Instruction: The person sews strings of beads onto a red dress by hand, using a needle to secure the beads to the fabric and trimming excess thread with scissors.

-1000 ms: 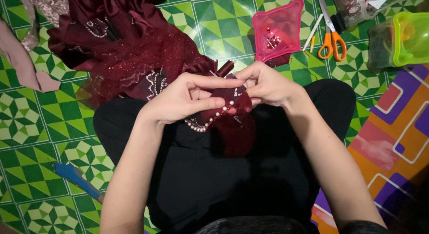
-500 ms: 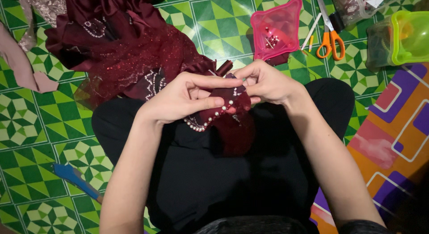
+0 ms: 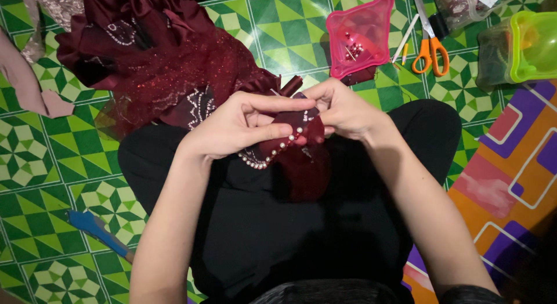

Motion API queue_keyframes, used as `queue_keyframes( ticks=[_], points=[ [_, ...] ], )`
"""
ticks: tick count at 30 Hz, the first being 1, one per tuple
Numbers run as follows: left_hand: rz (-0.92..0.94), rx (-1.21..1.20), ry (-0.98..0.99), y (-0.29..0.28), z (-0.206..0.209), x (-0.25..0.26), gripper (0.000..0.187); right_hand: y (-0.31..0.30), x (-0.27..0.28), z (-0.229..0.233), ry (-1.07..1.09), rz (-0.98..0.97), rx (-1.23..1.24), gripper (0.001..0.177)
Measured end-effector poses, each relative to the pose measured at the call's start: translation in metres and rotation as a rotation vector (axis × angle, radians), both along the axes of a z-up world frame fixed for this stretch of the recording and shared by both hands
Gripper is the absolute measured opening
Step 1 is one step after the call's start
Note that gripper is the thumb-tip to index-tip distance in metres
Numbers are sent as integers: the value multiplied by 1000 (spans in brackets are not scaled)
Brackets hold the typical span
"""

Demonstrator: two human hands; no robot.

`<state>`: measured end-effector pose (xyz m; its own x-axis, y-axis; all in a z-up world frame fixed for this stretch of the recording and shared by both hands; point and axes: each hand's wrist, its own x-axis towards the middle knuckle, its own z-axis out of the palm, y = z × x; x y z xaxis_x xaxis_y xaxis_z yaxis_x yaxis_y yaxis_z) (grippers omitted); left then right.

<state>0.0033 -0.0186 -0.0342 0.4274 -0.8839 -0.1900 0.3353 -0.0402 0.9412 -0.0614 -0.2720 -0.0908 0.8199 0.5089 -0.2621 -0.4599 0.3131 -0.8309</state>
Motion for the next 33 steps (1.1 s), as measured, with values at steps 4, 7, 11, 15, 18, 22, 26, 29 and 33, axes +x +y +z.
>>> queue_keyframes(
  ticks=[4,7,11,15,18,22,26,29,33],
  points=[
    [47,39,13,1,6,1,47,5,-1,13,10,-144,-90,24],
    [137,1,3,1,11,-2,47,6,-9,31,-193,-417,-260,23],
    [251,-69,57,-1,10,-8,48,18,-34,58,-698,-581,-604,21],
    [257,-68,7,-5,5,-11,47,32,-39,71,-956,-517,-940,19],
    [270,-96,28,-7,4,-15,47,34,-36,72,-939,-513,-924,20],
    [304,-47,-23,-7,3,-18,45,37,-37,65,-905,-637,-811,15],
    [376,2,-184,-7,0,-16,44,26,-48,72,-671,-825,-333,7],
    [405,5,-193,-9,-2,-19,46,10,-58,89,-641,-879,-394,9],
    [430,-36,-132,-9,-4,-20,46,-4,-66,107,-688,-823,-666,9]
  ],
)
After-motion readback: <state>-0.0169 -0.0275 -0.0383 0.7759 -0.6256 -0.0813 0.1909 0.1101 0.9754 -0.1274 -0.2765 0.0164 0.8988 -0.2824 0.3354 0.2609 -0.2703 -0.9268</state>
